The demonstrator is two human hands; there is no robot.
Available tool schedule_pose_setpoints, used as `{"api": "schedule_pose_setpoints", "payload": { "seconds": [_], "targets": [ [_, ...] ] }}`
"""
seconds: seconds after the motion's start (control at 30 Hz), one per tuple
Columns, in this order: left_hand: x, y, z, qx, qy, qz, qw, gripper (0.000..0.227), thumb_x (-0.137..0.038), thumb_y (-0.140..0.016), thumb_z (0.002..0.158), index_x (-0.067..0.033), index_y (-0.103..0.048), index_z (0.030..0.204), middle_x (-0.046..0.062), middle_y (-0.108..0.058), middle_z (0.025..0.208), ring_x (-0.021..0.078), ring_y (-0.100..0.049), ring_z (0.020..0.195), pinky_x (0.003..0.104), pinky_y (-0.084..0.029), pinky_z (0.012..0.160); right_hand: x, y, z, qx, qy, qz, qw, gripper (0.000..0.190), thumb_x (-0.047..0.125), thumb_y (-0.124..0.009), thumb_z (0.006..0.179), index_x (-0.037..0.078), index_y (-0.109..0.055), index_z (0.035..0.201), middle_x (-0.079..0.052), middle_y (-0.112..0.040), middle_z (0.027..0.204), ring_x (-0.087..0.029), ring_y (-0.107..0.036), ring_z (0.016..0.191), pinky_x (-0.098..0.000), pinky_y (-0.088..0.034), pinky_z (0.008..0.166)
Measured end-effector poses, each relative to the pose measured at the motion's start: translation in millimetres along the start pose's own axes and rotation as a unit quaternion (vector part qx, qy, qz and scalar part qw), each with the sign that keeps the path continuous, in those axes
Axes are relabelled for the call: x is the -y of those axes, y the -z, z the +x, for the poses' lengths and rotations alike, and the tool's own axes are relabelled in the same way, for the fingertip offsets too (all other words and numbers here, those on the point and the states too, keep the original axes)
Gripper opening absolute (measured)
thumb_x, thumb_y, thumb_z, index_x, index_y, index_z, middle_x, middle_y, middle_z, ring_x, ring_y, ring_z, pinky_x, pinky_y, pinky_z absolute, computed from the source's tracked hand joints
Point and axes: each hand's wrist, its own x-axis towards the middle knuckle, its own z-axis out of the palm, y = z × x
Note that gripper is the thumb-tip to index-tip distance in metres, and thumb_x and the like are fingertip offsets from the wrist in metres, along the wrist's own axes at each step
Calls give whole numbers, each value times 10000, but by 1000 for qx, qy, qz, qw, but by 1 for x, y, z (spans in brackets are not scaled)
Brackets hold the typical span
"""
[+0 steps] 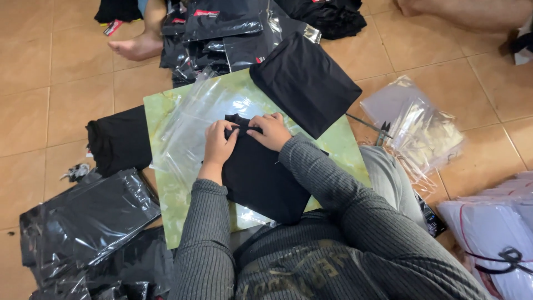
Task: The person folds black garments on a table, places them into clear plastic bags, seals the bags, and stacks the packaged items. A utility knife is used briefly to trim a tag or thread from a garment before packaging.
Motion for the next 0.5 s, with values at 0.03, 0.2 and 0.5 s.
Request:
{"api": "schedule_pose_setpoints", "payload": {
  "seconds": [0.03,0.2,0.5],
  "targets": [
    [-5,3,1,-1,2,1,1000,259,-283,-675,1001,-221,-424,974,-116,-674,1043,172,-619,1073,403,-424,987,5,4,-1,2,2,1,1000,229,359,-658,982,182,-628,1124,-76,-746,956,-262,-660,1022,-531,-263,1076],
    [-22,17,9,108,47,-35,992,794,-255,-760,877,-185,-334,1543,-55,-627,1411,255,-488,1356,538,-263,1176,22,17,-2,18,-9,30,999,244,280,-647,991,186,-605,1212,-108,-738,979,-295,-651,1009,-540,-238,1097],
    [-22,13,9,135,56,39,988,748,-368,-655,1013,-211,-264,1632,-9,-678,1318,257,-522,1283,561,-189,1172,14,8,0,50,14,-22,998,287,265,-631,1008,214,-566,1282,-57,-756,1118,-263,-642,1088,-571,-256,1082]
  ]
}}
